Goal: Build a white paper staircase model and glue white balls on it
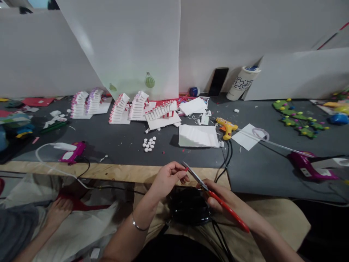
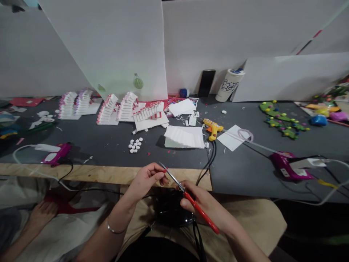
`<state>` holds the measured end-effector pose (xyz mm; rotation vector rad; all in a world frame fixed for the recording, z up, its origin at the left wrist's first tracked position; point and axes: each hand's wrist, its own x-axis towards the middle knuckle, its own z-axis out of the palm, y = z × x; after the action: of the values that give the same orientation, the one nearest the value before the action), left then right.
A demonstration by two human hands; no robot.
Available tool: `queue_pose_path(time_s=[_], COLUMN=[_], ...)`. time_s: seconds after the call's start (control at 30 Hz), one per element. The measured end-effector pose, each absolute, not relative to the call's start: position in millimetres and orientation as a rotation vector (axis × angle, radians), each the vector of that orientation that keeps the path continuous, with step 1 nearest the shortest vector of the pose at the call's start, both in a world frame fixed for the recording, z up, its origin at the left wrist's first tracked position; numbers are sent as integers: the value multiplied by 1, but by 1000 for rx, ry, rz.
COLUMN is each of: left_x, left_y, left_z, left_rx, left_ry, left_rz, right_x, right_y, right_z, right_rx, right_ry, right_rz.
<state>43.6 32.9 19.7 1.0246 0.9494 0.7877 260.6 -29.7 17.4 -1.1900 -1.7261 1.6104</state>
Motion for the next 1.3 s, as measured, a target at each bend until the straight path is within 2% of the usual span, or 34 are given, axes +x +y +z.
queue_pose_path(time_s=[1.3], left_x=[38], left_y=[36], left_z=[13], left_rx=[1082], left_ry=[986], left_rz=[665], right_x=[258], right_y=[-34], right_z=[9], right_rx=[-1272], right_ry=[-1722], right_rz=[1601])
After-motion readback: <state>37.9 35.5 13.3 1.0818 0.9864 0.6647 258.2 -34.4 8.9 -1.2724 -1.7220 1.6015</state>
